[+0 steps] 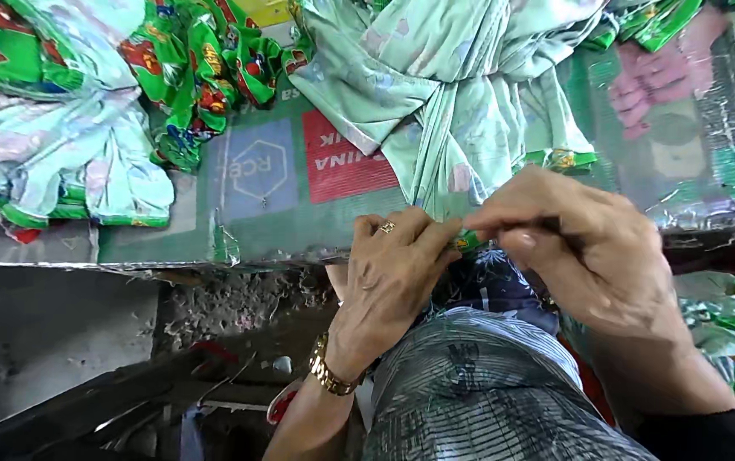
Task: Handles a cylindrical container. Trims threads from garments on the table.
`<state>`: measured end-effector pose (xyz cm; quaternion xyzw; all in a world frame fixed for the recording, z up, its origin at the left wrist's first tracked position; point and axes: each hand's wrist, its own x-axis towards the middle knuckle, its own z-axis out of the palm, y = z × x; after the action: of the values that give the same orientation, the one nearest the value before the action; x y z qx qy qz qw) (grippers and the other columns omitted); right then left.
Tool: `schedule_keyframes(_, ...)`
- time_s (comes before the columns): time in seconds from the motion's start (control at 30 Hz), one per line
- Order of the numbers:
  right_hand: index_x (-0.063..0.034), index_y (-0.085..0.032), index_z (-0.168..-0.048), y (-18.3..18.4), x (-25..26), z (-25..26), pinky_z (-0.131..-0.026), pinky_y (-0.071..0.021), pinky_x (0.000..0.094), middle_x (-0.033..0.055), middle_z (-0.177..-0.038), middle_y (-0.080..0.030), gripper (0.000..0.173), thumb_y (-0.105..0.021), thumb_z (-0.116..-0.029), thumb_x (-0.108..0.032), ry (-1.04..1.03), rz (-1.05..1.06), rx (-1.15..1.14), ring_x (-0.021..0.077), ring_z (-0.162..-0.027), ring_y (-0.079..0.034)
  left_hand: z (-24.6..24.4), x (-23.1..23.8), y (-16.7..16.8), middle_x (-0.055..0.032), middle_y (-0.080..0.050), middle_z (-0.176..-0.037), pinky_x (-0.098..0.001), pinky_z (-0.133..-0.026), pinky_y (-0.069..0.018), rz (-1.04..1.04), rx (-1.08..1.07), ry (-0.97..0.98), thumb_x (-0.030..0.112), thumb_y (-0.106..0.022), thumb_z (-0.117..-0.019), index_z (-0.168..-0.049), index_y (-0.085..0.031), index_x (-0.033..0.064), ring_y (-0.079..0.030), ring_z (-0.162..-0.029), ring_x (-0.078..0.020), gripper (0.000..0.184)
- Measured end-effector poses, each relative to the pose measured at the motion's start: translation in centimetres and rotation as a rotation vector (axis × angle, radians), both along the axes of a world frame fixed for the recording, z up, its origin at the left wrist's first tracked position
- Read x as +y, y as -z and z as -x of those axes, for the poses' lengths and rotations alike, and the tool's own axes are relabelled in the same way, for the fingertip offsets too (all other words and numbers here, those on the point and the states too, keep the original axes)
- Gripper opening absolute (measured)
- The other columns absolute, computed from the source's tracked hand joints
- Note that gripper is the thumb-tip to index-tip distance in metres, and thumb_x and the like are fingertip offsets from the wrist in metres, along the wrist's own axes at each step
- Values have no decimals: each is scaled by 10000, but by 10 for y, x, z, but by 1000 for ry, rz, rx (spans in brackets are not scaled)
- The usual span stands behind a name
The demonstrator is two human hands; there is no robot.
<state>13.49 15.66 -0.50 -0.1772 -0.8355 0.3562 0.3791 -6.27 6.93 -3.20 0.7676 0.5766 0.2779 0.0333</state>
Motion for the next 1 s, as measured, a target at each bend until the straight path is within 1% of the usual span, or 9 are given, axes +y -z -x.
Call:
schedule_keyframes(0.07,-37,-683,-1064,9,2,14,-540,-487,138,-32,-869,-637,199,-515,-1059,-142,-76,206,49,-20,-651,-559,-2,-2,4,-36,-632,-872,-422,-819,-399,-27,-6,-3,203,-673,-971,-991,-745,131,-586,-807,-169,104)
schedule_keyframes(0.17,-56,-690,-1067,18,9,16,-519,-479,131,-45,-811,-618,182,-517,-1046,-111,-64,244,-51,-14,-616,-553,-4,-11,16,-48,-669,-888,-407,-851,-408,-147,-36,-32,139,-696,-957,-959,-769,118,-608,-852,-178,75)
schedule_keyframes(0.37,-53,-700,-1000,23,14,6,-579,-474,106,-43,-842,-629,121,-600,-1008,-121,-168,150,-80,-32,-691,-558,-4,-34,32,-41,-689,-941,-387,-967,-422,-304,-115,-50,96,-715,-953,-1021,-719,98,-623,-899,-136,68)
schedule_keyframes(0.53,-45,-725,-990,29,17,2,-699,-535,129,-21,-904,-647,93,-661,-969,-109,-295,86,-57,2,-815,-616,-7,-43,32,-46,-690,-964,-380,-1013,-438,-359,-83,-55,128,-702,-971,-1028,-655,83,-642,-923,-135,86)
schedule_keyframes(0.67,-44,-740,-974,34,13,3,-662,-517,126,10,-924,-648,88,-735,-910,-104,-287,1,-29,14,-803,-609,-8,-43,30,-39,-664,-929,-374,-1002,-446,-352,-98,-65,174,-698,-981,-1001,-640,95,-638,-917,-129,100)
schedule_keyframes(0.8,-79,-712,-994,40,3,5,-574,-461,163,33,-949,-627,68,-689,-945,-120,-183,-177,-74,39,-739,-585,-14,-37,28,-17,-647,-922,-343,-988,-455,-347,-196,-60,182,-706,-978,-977,-645,106,-623,-919,-106,97)
schedule_keyframes(0.9,-50,-701,-949,44,-4,7,-583,-468,203,63,-909,-646,71,-631,-945,-58,-110,-221,-49,90,-756,-613,-18,-29,28,-6,-605,-1043,-305,-988,-456,-358,-280,-50,218,-710,-977,-974,-653,136,-584,-1057,-109,100)
schedule_keyframes(0.97,-47,-700,-929,43,-5,6,-630,-497,182,50,-888,-667,83,-618,-943,-43,-85,-171,-39,68,-775,-631,-18,-21,25,16,-606,-1186,-283,-1034,-466,-292,-351,-22,305,-704,-982,-1003,-608,148,-567,-1194,-88,185)
schedule_keyframes(1.0,-47,-698,-914,43,-5,6,-655,-507,159,34,-874,-668,70,-632,-938,-45,-80,-123,-25,45,-784,-631,-16,-17,23,11,-628,-1214,-291,-1027,-471,-230,-398,5,322,-710,-976,-1059,-578,137,-579,-1195,-86,242)
